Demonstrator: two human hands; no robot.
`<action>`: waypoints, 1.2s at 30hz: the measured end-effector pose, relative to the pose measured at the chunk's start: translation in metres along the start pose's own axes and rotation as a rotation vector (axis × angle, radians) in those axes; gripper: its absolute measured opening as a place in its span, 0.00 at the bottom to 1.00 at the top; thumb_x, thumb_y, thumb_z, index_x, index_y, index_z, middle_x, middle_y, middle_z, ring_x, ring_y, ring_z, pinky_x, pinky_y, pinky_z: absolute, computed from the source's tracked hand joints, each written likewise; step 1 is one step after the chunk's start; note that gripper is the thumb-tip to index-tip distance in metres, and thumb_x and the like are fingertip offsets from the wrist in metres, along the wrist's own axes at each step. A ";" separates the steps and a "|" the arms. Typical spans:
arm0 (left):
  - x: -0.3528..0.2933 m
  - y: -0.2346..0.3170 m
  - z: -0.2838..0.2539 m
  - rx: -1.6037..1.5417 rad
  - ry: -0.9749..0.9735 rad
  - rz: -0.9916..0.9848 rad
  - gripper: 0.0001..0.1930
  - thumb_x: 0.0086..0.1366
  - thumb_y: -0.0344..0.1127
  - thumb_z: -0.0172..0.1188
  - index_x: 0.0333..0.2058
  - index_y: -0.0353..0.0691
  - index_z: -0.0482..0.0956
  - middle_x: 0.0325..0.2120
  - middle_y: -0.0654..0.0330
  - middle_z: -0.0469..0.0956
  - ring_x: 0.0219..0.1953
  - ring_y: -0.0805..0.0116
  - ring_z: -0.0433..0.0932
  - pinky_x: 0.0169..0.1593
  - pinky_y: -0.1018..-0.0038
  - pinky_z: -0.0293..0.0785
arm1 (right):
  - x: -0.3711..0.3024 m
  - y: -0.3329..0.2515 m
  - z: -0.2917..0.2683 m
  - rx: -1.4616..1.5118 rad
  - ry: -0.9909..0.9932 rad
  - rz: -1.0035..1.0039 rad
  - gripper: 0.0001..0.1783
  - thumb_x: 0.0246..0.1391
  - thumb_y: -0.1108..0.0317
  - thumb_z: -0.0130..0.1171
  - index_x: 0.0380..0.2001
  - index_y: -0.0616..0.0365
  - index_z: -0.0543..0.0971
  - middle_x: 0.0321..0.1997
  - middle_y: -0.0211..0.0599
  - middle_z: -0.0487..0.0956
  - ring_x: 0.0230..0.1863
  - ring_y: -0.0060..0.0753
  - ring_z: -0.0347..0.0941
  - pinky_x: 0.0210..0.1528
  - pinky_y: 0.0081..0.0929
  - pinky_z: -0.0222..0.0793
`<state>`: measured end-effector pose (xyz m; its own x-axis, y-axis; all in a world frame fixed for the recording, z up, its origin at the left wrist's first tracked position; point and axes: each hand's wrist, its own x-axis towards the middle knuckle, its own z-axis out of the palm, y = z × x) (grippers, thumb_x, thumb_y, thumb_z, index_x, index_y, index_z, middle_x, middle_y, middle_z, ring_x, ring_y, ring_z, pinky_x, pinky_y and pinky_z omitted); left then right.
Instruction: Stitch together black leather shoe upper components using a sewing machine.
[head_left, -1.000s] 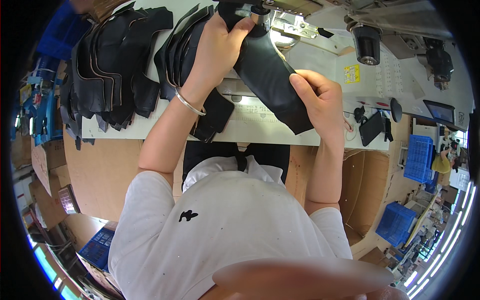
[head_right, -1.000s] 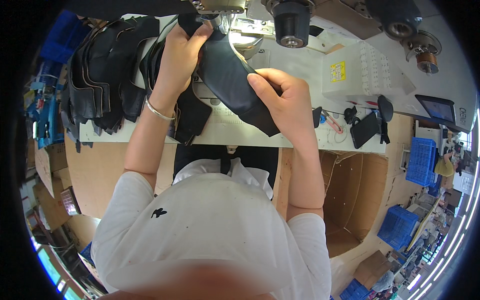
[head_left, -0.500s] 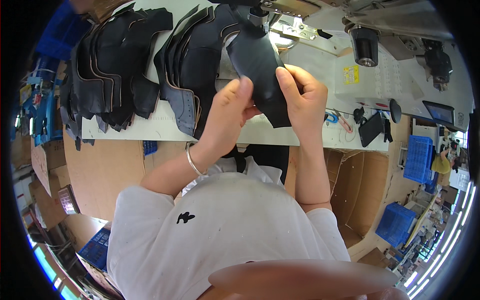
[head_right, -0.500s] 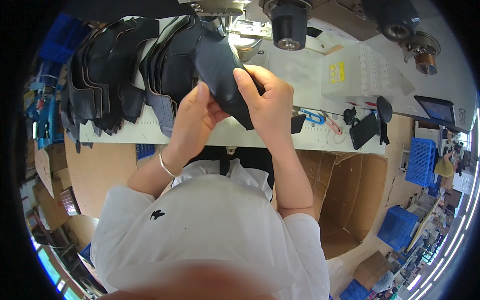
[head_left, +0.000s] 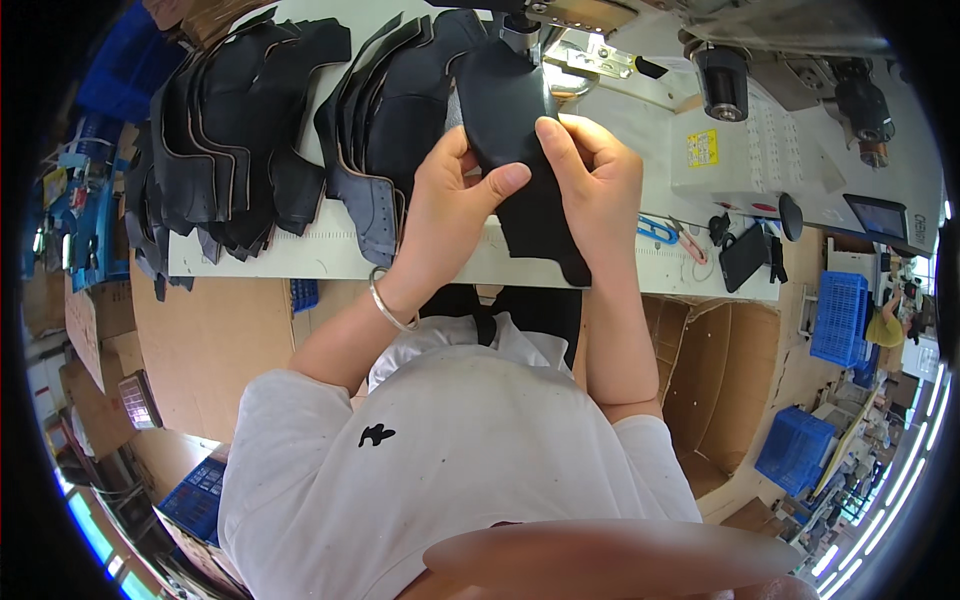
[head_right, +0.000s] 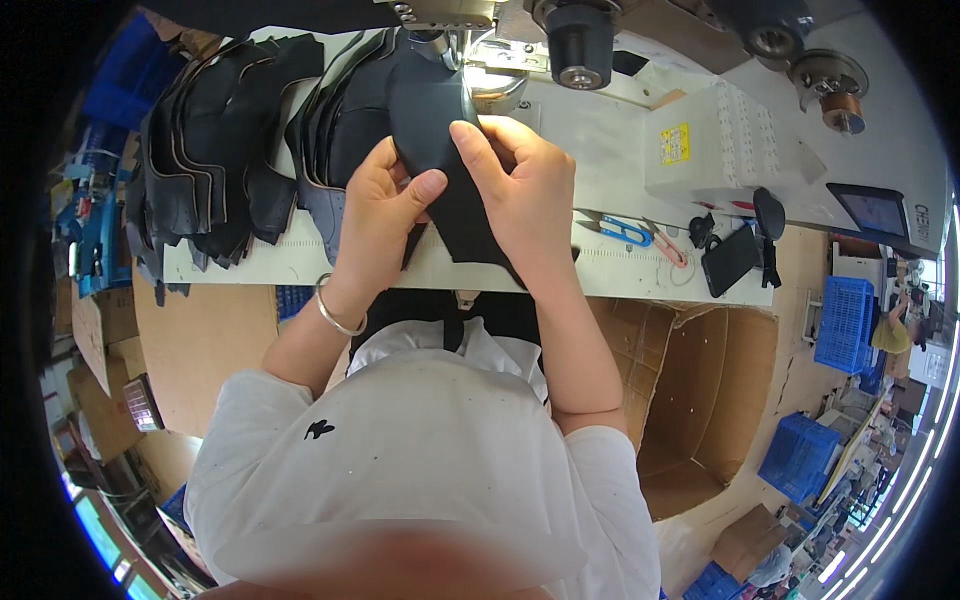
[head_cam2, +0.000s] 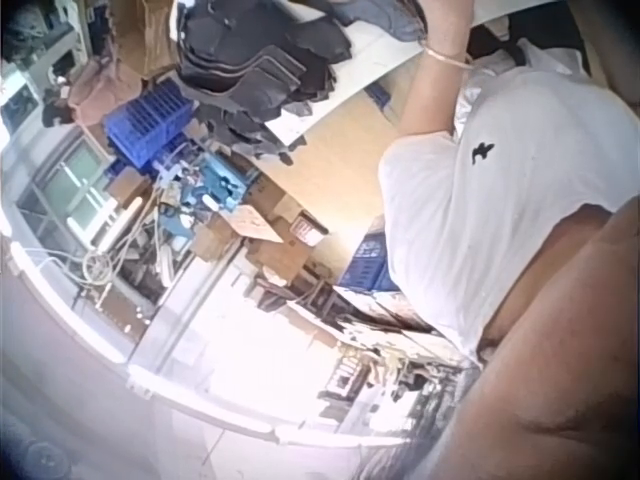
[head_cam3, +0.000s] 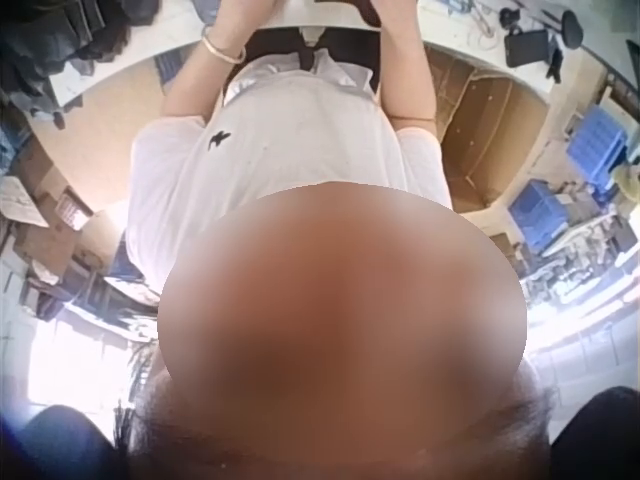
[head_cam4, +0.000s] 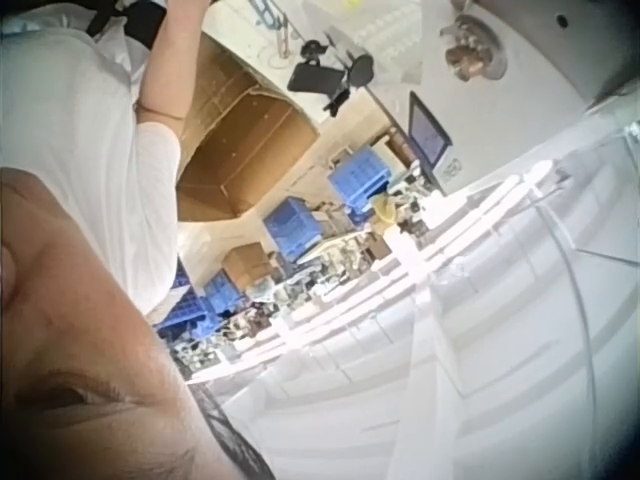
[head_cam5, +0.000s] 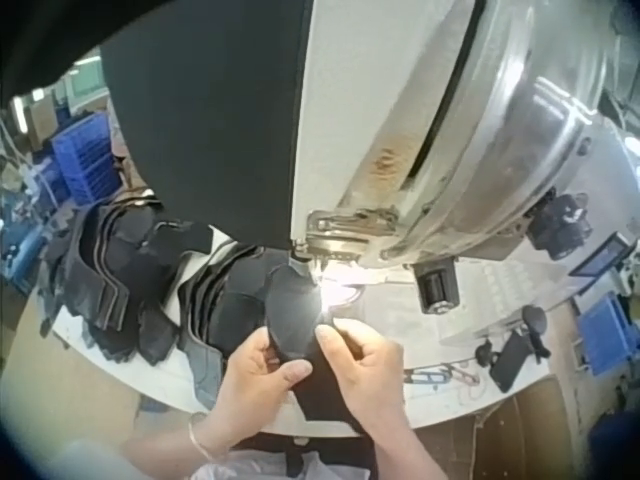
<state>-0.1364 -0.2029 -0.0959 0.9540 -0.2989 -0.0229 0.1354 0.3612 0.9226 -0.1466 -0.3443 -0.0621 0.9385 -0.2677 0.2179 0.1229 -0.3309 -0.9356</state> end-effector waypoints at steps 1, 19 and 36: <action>0.001 0.001 -0.003 -0.005 -0.008 0.004 0.18 0.60 0.32 0.66 0.46 0.34 0.72 0.41 0.61 0.77 0.42 0.77 0.74 0.46 0.80 0.73 | 0.001 0.003 -0.002 -0.008 -0.017 -0.026 0.15 0.56 0.61 0.61 0.33 0.66 0.81 0.19 0.29 0.76 0.23 0.14 0.68 0.27 0.17 0.64; 0.016 0.024 -0.021 -0.078 -0.097 -0.121 0.13 0.64 0.38 0.62 0.41 0.36 0.74 0.28 0.67 0.78 0.24 0.86 0.73 0.23 0.89 0.66 | 0.056 0.039 -0.015 0.726 0.018 -0.201 0.10 0.64 0.69 0.46 0.29 0.60 0.72 0.27 0.27 0.68 0.29 0.20 0.60 0.35 0.23 0.58; 0.013 0.018 0.001 0.005 -0.003 0.016 0.14 0.62 0.36 0.63 0.42 0.35 0.74 0.30 0.67 0.77 0.29 0.85 0.72 0.32 0.86 0.70 | -0.040 0.018 -0.039 -0.320 -0.179 -0.150 0.13 0.52 0.68 0.63 0.22 0.66 0.75 0.16 0.38 0.71 0.18 0.31 0.64 0.24 0.27 0.59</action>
<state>-0.1223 -0.2010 -0.0797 0.9552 -0.2958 -0.0073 0.1190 0.3617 0.9247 -0.1948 -0.3752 -0.0772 0.9626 -0.0425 0.2674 0.1825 -0.6276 -0.7569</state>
